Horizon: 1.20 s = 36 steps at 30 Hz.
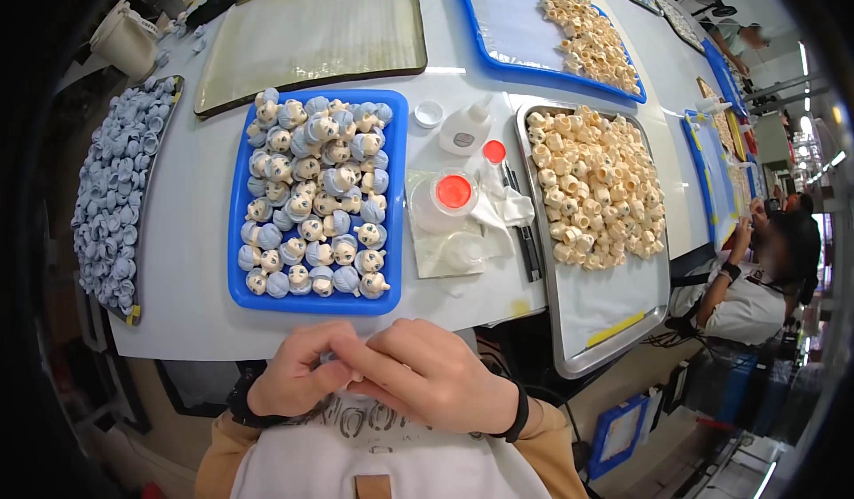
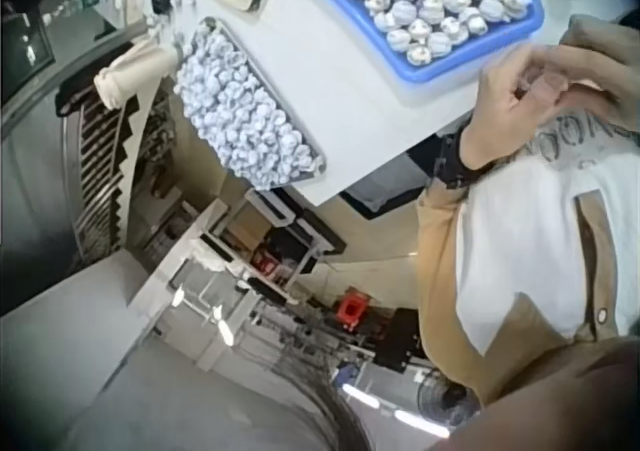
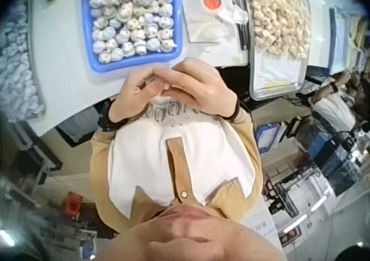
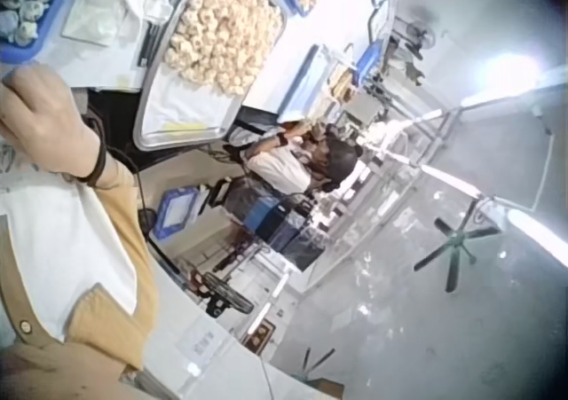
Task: The person assembles small figurines by picking up a blue cap and a beige head, applying glue from a bottle, and joining them. The completed figures are placed into a blue tray. The process is repeated continuously with multiple units.
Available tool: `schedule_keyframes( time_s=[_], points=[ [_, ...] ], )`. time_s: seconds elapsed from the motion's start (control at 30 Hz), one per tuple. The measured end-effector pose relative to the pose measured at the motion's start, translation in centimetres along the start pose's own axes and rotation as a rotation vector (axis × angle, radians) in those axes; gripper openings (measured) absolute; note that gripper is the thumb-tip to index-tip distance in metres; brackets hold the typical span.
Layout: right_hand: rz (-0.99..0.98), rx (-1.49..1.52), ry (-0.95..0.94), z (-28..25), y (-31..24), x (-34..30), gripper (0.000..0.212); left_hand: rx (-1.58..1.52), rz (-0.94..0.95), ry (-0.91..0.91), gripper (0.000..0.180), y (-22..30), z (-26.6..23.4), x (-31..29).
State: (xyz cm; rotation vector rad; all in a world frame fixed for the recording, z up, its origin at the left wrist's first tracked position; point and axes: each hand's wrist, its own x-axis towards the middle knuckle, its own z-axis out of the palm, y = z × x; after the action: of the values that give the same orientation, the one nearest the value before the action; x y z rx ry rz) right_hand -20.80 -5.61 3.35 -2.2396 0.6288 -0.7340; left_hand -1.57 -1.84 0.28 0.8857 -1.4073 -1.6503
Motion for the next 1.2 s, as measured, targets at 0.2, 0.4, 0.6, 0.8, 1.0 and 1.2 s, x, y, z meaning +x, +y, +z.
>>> schedule_keyframes(
  time_s=[0.2, 0.4, 0.6, 0.8, 1.0, 1.2],
  points=[
    [-0.044, 0.061, 0.175, 0.8, 0.5, 0.1, 0.041, -0.138, -0.135, -0.036, 0.029, 0.1, -0.3, -0.4],
    [0.322, -0.408, 0.488, -3.0, 1.3, -0.8, 0.032, -0.298, -0.199, 0.119, 0.037, 0.3, -0.2, -0.5],
    [0.507, -0.424, 0.426, -4.0, 2.7, -0.5, 0.028, -0.488, -0.183, 0.222, 0.037, 1.0, 0.5, -0.1],
    [0.509, -0.433, 0.412, -3.6, 3.0, -0.4, 0.027, -0.477, -0.097, 0.227, 0.041, 0.0, 0.4, -0.2],
    [0.504, -0.426, 0.417, -3.9, 2.9, -0.5, 0.027, -0.573, -0.1, 0.249, 0.036, 0.2, 0.4, -0.5],
    [0.499, -0.435, 0.407, -3.9, 3.0, -0.5, 0.026, -0.623, -0.093, 0.183, 0.033, -0.2, 0.2, -0.7]
  ],
)
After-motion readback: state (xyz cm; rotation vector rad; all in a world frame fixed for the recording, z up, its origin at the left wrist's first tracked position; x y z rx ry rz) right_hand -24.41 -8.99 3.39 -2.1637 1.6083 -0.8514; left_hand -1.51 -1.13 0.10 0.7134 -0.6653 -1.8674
